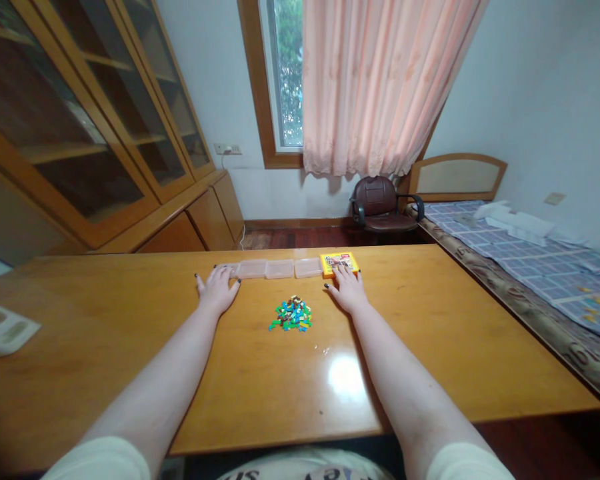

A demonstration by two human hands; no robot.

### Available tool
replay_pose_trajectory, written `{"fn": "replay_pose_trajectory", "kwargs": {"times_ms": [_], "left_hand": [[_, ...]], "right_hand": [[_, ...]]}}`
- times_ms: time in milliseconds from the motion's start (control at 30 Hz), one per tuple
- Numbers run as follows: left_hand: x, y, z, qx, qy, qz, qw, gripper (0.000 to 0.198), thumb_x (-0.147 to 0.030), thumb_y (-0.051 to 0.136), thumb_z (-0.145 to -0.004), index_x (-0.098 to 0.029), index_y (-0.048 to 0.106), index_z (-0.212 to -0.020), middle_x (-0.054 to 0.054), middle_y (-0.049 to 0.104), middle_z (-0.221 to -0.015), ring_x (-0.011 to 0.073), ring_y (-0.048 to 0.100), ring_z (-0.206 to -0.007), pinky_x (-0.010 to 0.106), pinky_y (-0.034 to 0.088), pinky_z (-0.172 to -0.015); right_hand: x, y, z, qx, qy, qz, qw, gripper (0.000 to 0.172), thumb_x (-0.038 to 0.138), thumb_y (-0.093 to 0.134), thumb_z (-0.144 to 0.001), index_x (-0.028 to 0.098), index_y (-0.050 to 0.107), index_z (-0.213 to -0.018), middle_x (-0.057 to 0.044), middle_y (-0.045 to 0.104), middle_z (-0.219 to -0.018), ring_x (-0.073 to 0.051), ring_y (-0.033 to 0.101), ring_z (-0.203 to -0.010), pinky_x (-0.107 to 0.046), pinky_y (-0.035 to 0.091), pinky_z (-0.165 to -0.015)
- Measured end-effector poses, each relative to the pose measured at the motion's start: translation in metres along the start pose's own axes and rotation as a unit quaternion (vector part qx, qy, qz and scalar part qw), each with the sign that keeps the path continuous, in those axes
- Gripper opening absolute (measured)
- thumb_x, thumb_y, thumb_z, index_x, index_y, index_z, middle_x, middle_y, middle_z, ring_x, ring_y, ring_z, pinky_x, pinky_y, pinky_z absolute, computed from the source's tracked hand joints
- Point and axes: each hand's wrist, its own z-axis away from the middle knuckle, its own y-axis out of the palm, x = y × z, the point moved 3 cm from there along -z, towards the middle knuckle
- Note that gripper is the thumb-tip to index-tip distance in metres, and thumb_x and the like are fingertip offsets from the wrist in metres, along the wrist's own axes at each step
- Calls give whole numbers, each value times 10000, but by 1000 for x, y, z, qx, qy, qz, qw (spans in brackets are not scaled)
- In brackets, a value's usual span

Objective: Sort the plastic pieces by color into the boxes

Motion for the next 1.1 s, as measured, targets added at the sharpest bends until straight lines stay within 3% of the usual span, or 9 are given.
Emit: {"fn": "replay_pose_trajectory", "kwargs": {"times_ms": [133, 233, 367, 533, 667, 833, 1100], "left_hand": [[2, -4, 9, 8, -2, 9, 1000, 494, -385, 324, -896, -223, 440, -1348, 93, 431, -1422, 299, 336, -1325, 647, 57, -1093], [-1, -5, 11, 31, 17, 8, 999, 542, -424, 319, -897, -207, 388, -1389, 96, 362, -1467, 300, 292, -1352, 616, 111, -1103], [-7, -1, 7, 52, 37, -4, 998, 611, -467, 323, -887, -199, 304, -1435, 89, 257, -1514, 316, 216, -1383, 635, 92, -1093], [-9, 4, 4, 50, 44, -16, 998, 636, -482, 339, -879, -198, 279, -1445, 86, 230, -1524, 312, 169, -1399, 597, 59, -1111], [-10, 3, 5, 38, 36, -13, 999, 660, -502, 359, -873, -218, 246, -1458, 94, 219, -1529, 309, 185, -1393, 520, 149, -1117], [-14, 2, 6, 43, 65, -22, 997, 585, -491, 372, -876, -310, 307, -1429, 69, 291, -1503, 318, 229, -1374, 539, 133, -1105], [-10, 1, 8, 31, 69, -15, 997, 568, -448, 367, -881, -276, 331, -1421, 75, 314, -1492, 285, 255, -1368, 512, 135, -1119]], "right_hand": [[0, -1, 3, -17, -6, 6, 1000, 608, 528, 353, -901, 203, 345, -1415, -94, 304, -1492, -255, 231, -1373, -489, 119, -1099], [1, -1, 3, -19, -7, 11, 1000, 613, 530, 338, -906, 196, 333, -1421, -91, 298, -1495, -247, 225, -1375, -485, 112, -1101], [0, 1, 2, -12, 9, 18, 1000, 630, 545, 307, -911, 191, 308, -1433, -96, 279, -1502, -255, 214, -1378, -503, 107, -1096], [-1, 2, 2, -19, 6, 30, 999, 649, 561, 303, -907, 183, 301, -1435, -106, 274, -1504, -259, 196, -1383, -476, 106, -1099], [0, 2, 2, -19, 8, 32, 999, 648, 560, 322, -901, 184, 314, -1428, -101, 283, -1501, -247, 209, -1377, -447, 119, -1099], [1, 0, 3, -15, 15, 35, 999, 652, 565, 318, -899, 187, 306, -1431, -104, 285, -1499, -252, 219, -1372, -457, 111, -1095], [0, 1, 2, -6, 23, 30, 999, 644, 574, 288, -905, 211, 295, -1436, -97, 280, -1502, -258, 212, -1374, -510, 66, -1093]]}}
